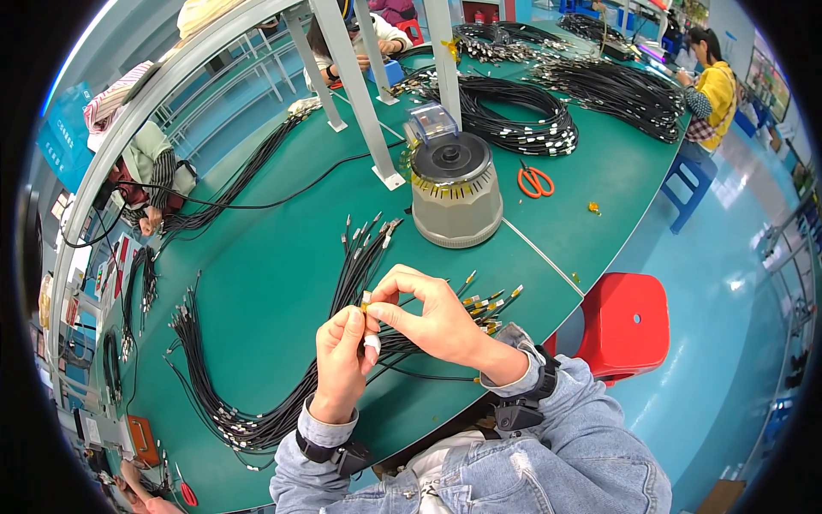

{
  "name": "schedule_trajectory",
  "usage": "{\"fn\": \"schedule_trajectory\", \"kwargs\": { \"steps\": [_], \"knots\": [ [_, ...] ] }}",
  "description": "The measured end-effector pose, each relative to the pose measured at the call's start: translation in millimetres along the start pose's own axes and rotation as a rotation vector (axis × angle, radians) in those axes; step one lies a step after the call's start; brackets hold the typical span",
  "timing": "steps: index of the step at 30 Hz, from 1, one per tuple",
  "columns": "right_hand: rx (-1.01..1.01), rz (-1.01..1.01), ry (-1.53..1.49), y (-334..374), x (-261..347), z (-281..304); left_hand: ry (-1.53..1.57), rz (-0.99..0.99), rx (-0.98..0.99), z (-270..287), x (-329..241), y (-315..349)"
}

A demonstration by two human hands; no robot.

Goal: Assembling wire harnesses by attaching small components to the ends of wires at a factory workbench.

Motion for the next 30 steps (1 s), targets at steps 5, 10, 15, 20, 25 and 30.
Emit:
{"fn": "schedule_trajectory", "kwargs": {
  "steps": [5, 10, 15, 20, 25, 30],
  "knots": [
    [-0.062, 0.034, 0.032, 2.4, 2.3, -4.9, 0.085, 0.028, -0.001, 4.1, 3.4, -1.2],
    [-0.056, 0.025, 0.026, -0.3, -2.7, -3.1, 0.094, 0.056, 0.032, 5.8, 1.0, -2.5],
    [-0.026, 0.009, -0.004, -4.3, -3.9, -1.7, 0.087, 0.043, -0.028, -1.2, -4.5, -1.9],
    [0.01, 0.024, -0.002, -7.7, -3.8, -2.5, 0.059, 0.011, -0.075, 2.1, -3.6, 0.2],
    [0.024, 0.052, 0.017, -7.5, -2.6, -1.9, -0.051, -0.123, -0.069, 6.4, 3.5, 3.4],
    [0.005, 0.102, 0.101, -6.4, 2.2, -2.0, -0.057, -0.09, -0.019, 9.9, 1.5, 4.4]
  ]
}}
Point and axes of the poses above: each hand's wrist, its own y-axis away from the middle knuckle, its own z-axis out of the back of the hand, x = y × z, the point moved 1 cm from there along -y, towards the middle knuckle, and after that the axes turned 14 degrees about -z, right-handed, at the moved point
